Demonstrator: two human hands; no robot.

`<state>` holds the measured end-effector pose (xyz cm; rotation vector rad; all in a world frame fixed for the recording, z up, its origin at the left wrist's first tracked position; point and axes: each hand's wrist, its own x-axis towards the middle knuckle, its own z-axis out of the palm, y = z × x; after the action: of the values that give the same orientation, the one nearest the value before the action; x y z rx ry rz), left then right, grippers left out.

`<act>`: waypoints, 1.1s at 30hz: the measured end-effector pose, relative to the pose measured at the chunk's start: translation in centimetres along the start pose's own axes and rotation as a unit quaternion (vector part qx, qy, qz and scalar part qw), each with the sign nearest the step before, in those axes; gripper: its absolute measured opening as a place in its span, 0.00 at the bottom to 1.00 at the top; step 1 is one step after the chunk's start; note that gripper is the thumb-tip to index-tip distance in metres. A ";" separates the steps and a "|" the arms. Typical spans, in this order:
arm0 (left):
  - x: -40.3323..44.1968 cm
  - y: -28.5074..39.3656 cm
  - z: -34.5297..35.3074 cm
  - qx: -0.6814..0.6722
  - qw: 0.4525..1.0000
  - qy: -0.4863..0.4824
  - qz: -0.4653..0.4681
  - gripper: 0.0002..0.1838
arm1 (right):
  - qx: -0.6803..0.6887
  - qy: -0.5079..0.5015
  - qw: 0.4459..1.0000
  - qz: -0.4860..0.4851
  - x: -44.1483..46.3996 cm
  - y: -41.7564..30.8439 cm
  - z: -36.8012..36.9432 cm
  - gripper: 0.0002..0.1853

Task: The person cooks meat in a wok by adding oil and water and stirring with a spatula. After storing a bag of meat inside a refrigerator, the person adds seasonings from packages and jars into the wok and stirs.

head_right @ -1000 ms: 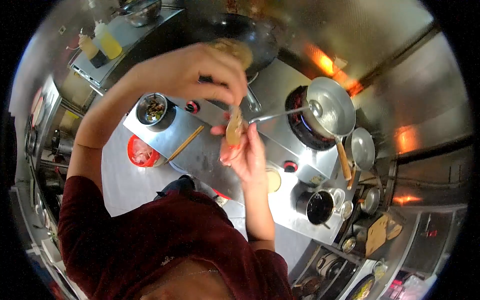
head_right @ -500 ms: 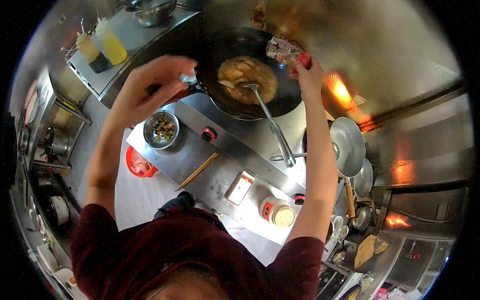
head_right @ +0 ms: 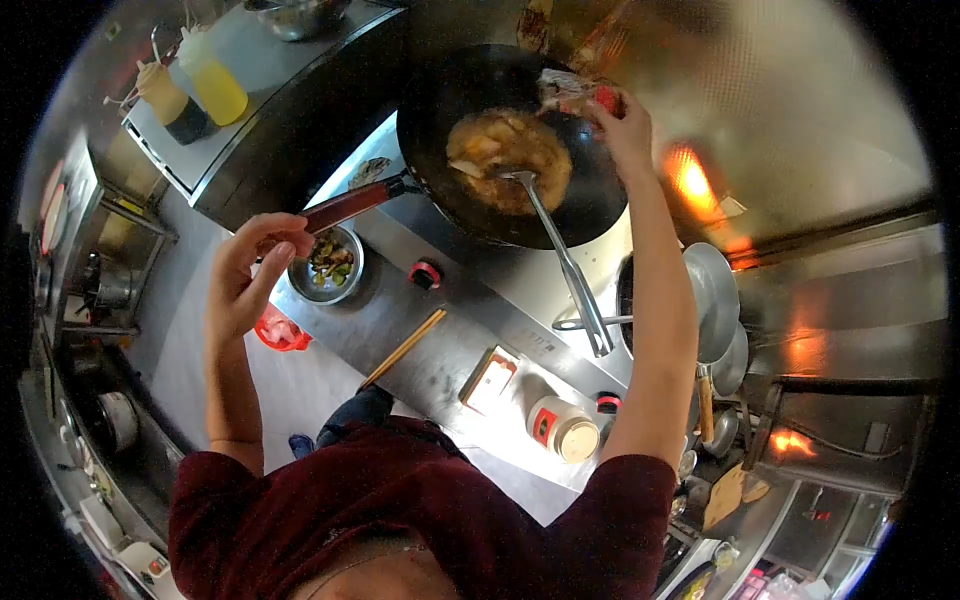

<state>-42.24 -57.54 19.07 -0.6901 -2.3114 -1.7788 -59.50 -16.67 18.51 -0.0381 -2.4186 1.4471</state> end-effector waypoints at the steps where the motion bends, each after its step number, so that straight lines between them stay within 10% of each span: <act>1: 0.0 0.0 -0.1 0.008 1.000 -0.008 0.001 0.10 | -0.008 0.003 1.000 0.003 0.2 0.3 -0.6 0.17; 23: -1.9 -0.6 0.4 0.002 1.000 -0.012 -0.025 0.09 | -0.140 0.006 0.988 -0.058 2.4 0.3 1.6 0.23; 33: -2.3 -1.3 -0.2 -0.026 0.999 -0.023 -0.020 0.08 | 0.014 0.016 0.999 -0.032 0.2 -1.8 2.8 0.17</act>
<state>-40.78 -58.56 17.13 -0.7035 -2.3331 -1.8650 -60.23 -19.93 18.84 0.0210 -2.3517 1.4405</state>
